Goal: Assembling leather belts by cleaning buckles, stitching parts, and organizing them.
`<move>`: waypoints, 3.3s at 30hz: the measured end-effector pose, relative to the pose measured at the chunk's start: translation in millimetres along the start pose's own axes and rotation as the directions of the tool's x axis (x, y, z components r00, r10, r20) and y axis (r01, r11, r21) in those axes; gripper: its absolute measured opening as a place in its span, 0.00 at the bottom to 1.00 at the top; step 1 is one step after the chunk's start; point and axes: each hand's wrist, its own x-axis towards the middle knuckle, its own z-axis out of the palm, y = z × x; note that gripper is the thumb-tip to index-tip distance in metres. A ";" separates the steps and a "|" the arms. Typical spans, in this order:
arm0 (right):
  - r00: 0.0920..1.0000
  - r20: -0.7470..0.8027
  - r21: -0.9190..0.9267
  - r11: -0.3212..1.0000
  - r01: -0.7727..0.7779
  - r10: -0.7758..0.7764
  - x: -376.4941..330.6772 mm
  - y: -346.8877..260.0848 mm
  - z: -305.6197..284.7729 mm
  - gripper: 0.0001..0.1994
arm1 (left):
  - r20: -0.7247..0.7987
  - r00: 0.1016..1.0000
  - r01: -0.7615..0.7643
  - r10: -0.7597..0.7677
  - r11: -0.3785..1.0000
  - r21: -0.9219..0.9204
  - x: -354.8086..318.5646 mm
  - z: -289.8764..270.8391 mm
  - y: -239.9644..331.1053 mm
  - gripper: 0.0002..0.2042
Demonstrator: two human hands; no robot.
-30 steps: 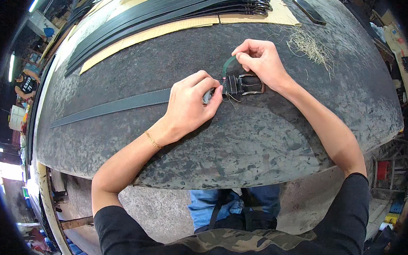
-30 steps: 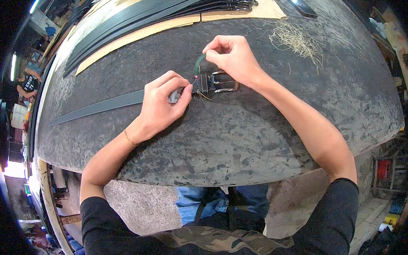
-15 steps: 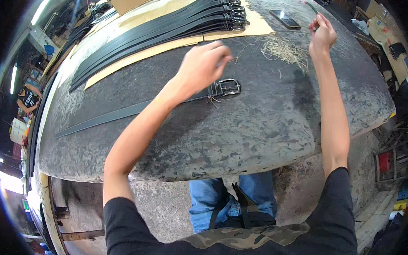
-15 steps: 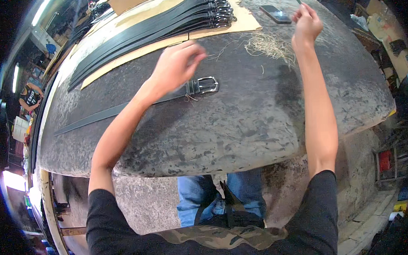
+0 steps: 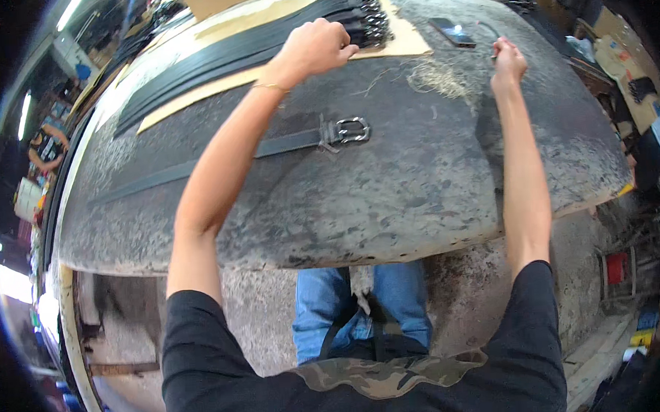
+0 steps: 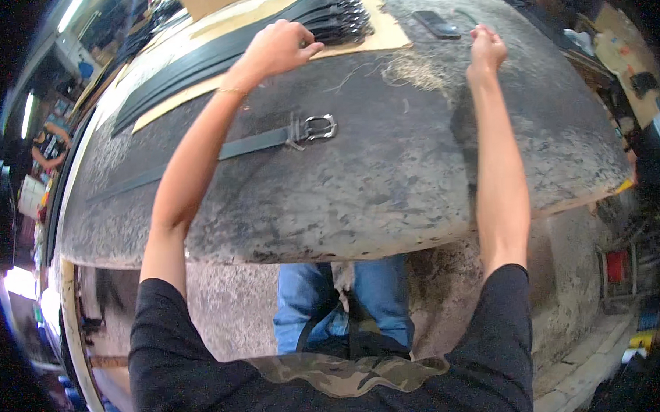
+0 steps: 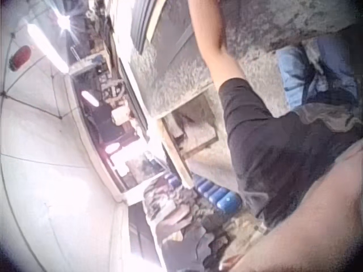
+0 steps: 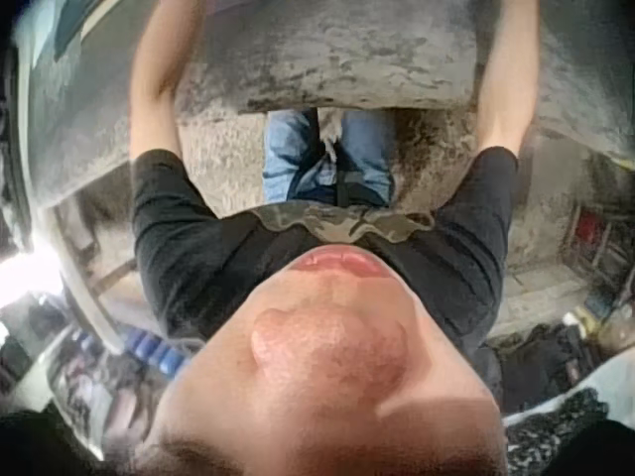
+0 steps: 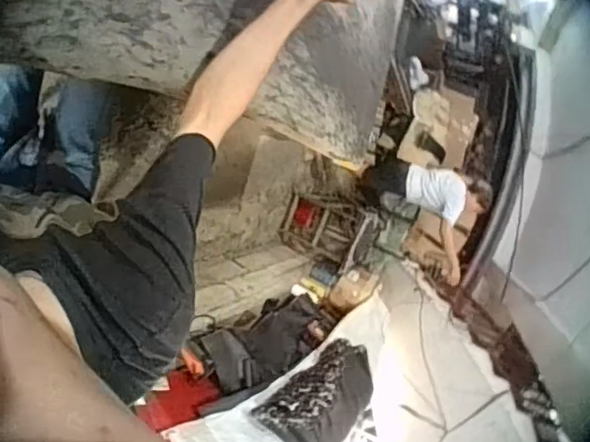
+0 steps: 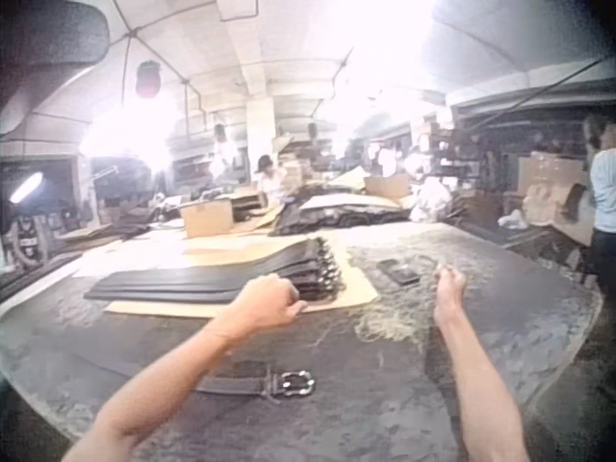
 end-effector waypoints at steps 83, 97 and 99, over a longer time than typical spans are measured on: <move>0.885 0.429 -0.120 0.983 -0.141 0.179 -88.7 -6.0 43.2 0.12 | -0.054 0.993 0.074 -0.108 0.898 -0.434 -171.8 29.9 20.7 0.05; 0.948 0.266 -0.043 0.985 -0.167 0.173 -43.7 -8.0 22.6 0.09 | -0.048 0.994 0.079 -0.103 0.933 -0.352 -174.0 24.6 20.0 0.08; 0.957 0.243 -0.048 0.987 -0.151 0.158 -34.7 -4.7 19.0 0.09 | -0.061 0.992 0.084 -0.114 0.929 -0.361 -173.2 24.1 20.3 0.09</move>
